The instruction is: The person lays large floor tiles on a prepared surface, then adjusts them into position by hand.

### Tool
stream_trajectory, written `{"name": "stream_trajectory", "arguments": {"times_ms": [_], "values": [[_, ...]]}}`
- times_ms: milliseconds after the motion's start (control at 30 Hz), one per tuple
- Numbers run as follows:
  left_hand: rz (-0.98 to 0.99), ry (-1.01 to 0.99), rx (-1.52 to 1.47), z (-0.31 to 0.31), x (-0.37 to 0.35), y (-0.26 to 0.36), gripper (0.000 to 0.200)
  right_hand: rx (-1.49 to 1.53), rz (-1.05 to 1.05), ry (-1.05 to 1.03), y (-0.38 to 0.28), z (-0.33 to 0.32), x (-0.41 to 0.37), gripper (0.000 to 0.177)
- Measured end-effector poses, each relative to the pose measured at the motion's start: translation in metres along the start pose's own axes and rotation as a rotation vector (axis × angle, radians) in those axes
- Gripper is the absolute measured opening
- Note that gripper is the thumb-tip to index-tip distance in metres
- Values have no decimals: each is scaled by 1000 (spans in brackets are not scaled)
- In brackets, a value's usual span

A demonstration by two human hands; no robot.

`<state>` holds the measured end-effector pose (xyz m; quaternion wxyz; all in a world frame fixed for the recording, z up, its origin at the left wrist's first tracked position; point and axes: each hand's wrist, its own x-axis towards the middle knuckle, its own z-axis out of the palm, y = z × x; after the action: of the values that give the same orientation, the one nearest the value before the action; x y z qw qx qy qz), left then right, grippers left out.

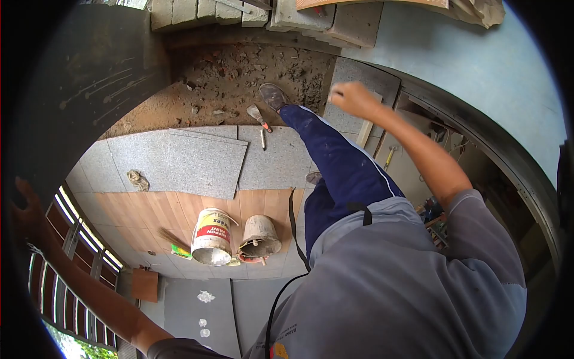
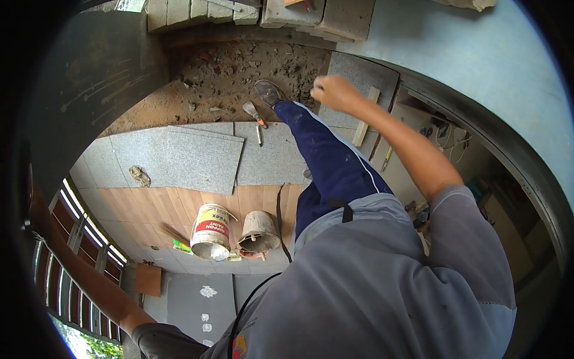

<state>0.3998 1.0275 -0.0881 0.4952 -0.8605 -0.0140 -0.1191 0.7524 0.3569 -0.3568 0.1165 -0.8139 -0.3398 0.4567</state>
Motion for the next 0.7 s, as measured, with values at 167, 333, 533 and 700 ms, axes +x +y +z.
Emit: {"name": "stream_trajectory", "arguments": {"times_ms": [167,333,533,700], "values": [[-22,-4,-44,2,-1,-1,43,-18,127,-179,59,69,-6,31],[-48,-6,-72,4,1,-6,43,35,273,-189,75,73,-1,33],[5,7,-47,0,8,-9,44,140,375,-215,74,69,27,33],[86,-6,-39,-3,8,-8,43,149,301,-203,42,61,49,30]]}}
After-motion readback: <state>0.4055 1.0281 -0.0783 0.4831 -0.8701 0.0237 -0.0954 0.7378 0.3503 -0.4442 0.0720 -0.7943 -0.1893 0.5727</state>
